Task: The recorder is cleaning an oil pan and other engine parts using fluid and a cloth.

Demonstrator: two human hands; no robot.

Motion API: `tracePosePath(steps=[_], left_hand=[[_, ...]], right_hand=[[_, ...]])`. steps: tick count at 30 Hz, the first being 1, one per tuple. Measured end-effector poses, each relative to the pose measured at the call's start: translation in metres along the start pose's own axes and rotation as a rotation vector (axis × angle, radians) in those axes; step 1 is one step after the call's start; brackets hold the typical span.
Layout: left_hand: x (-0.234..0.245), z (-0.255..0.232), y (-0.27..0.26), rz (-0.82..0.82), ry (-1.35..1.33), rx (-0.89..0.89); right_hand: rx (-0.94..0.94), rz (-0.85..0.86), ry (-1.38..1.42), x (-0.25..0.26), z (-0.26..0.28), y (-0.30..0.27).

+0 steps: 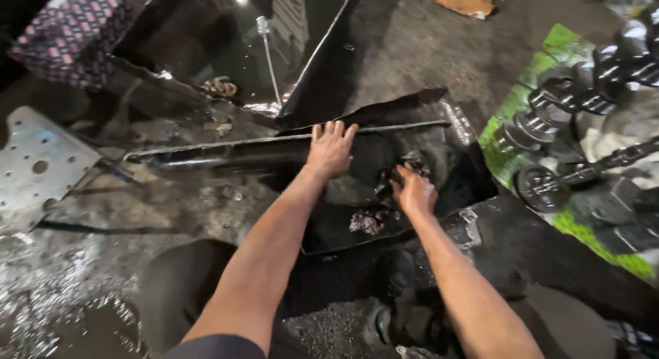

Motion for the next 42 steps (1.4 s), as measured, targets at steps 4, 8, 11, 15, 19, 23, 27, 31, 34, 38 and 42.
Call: tracePosePath(steps=[4,8,11,15,19,23,27,31,34,38,42], left_hand=[[-0.019,0.013,0.019,0.196,-0.006,0.001],[-0.043,0.021,0.035,0.337,-0.126,-0.069],[-0.042,0.022,0.038,0.369,-0.108,-0.077],[-0.035,0.021,0.036,0.392,-0.122,-0.062],[-0.039,0.019,0.037,0.367,-0.103,-0.084],[-0.042,0.019,0.039,0.350,-0.113,-0.086],[-0.046,0.020,0.040,0.306,-0.146,-0.074],[-0.033,0.014,0.032,0.258,-0.122,-0.065],[-0.021,0.010,0.011,0.056,-0.129,-0.058],[0.019,0.007,-0.049,-0.531,-0.175,0.004],[-0.008,0.029,-0.117,-0.423,-0.343,0.405]], right_hand=[[-0.016,0.042,-0.034,-0.003,0.004,0.005],[-0.135,0.073,-0.020,-0.004,0.007,0.008],[-0.198,0.082,-0.007,0.005,0.015,0.011],[-0.275,0.141,-0.034,0.010,0.017,0.009],[-0.230,0.104,-0.049,0.002,0.014,0.013],[-0.143,0.064,-0.048,0.001,0.007,0.018],[-0.098,0.127,-0.068,-0.002,-0.002,0.022],[-0.168,0.168,-0.075,0.003,-0.001,0.018],[-0.181,0.162,-0.064,0.003,0.004,0.012],[-0.127,0.127,-0.092,0.002,0.001,0.014],[-0.080,0.122,-0.107,0.007,0.017,0.009]])
Point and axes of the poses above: each hand's wrist, its own y-axis towards the middle knuckle, its own x-axis out of the back of the hand, z = x × y, the point moved 10 cm from there along y, towards the middle knuckle, and after that the axes turned 7 degrees about y, right-handed, at the moved point
